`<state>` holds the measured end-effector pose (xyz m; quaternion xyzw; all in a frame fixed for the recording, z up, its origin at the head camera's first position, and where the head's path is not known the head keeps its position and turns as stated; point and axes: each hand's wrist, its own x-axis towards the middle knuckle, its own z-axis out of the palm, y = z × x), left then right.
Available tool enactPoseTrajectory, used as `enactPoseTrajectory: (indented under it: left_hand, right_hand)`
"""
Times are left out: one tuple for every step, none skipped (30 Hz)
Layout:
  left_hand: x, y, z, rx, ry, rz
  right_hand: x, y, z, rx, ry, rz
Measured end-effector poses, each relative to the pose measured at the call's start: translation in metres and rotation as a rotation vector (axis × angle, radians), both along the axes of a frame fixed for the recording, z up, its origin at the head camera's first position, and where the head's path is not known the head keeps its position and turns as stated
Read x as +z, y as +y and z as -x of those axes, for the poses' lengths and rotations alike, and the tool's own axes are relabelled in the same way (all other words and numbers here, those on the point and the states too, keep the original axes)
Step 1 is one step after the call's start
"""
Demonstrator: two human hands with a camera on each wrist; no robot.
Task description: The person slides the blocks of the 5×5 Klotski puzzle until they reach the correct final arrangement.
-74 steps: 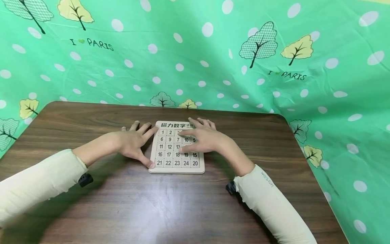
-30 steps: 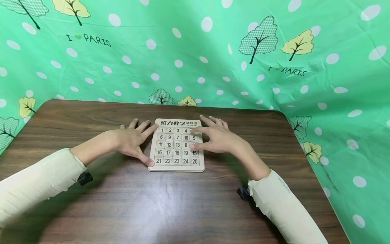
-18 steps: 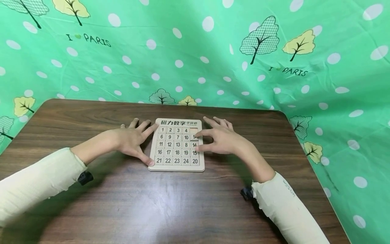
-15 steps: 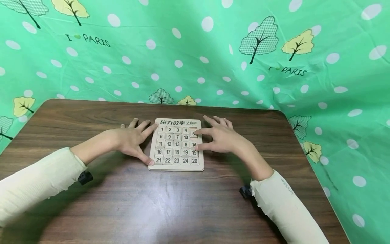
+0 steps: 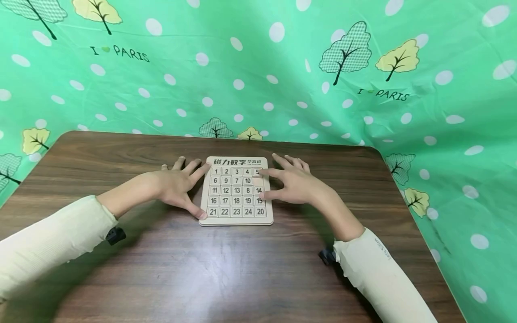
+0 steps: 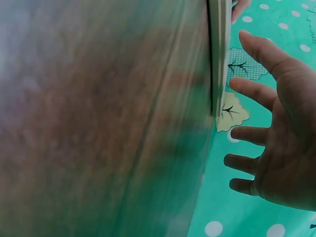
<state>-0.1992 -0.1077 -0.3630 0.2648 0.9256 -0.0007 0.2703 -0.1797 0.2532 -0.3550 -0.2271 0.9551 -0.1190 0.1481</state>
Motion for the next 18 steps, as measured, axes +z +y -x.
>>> enactPoseTrajectory:
  left_hand:
    - [0.001,0.000,0.000,-0.002,0.000,0.001]
    - [0.001,0.000,-0.001,-0.005,0.001,0.001]
    - [0.001,0.001,-0.001,-0.007,0.000,0.002]
    - [0.001,0.000,-0.001,-0.009,0.001,0.003]
    - [0.001,0.000,-0.001,-0.010,-0.001,0.004]
    - [0.000,0.000,-0.001,-0.010,-0.002,0.005]
    - [0.000,0.000,-0.001,-0.009,-0.003,0.003]
    - [0.000,0.000,-0.001,-0.007,-0.003,0.003]
    - [0.000,0.000,-0.001,-0.006,-0.003,0.003]
    - [0.000,0.000,-0.001,-0.004,-0.003,0.005]
    - [-0.001,0.000,0.000,-0.001,-0.005,0.007]
    - [-0.001,0.000,0.000,0.000,-0.005,0.007]
    - [-0.001,0.000,0.000,0.001,-0.005,0.007]
    - [-0.001,0.000,0.000,0.001,-0.006,0.008]
    - [-0.001,0.000,0.000,0.001,-0.007,0.007]
    - [0.000,0.001,0.001,0.002,-0.008,0.006]
    - [0.000,0.001,0.000,0.002,-0.009,0.004]
    - [-0.004,0.001,0.003,-0.001,0.001,0.010]
  right_hand:
    - [0.001,0.000,-0.002,0.005,0.006,0.007]
    - [0.002,0.000,-0.004,0.009,0.010,0.015]
    - [0.002,-0.001,-0.006,0.012,0.015,0.022]
    - [0.002,-0.002,-0.009,0.017,0.021,0.025]
    - [0.002,-0.004,-0.011,0.023,0.024,0.031]
    - [0.002,-0.007,-0.013,0.030,0.026,0.034]
    - [0.002,-0.009,-0.015,0.037,0.026,0.038]
    - [0.001,-0.012,-0.016,0.046,0.027,0.039]
    - [0.001,-0.016,-0.017,0.056,0.028,0.038]
    - [0.000,-0.019,-0.018,0.066,0.028,0.038]
    - [-0.001,-0.022,-0.019,0.075,0.028,0.038]
    - [-0.001,-0.025,-0.019,0.081,0.029,0.034]
    - [-0.001,-0.027,-0.019,0.085,0.033,0.032]
    - [-0.001,-0.030,-0.019,0.086,0.035,0.034]
    - [-0.001,-0.032,-0.019,0.086,0.037,0.037]
    - [-0.001,-0.033,-0.019,0.088,0.039,0.040]
    - [0.000,-0.035,-0.018,0.088,0.040,0.046]
    - [0.001,-0.036,-0.018,0.089,0.039,0.050]
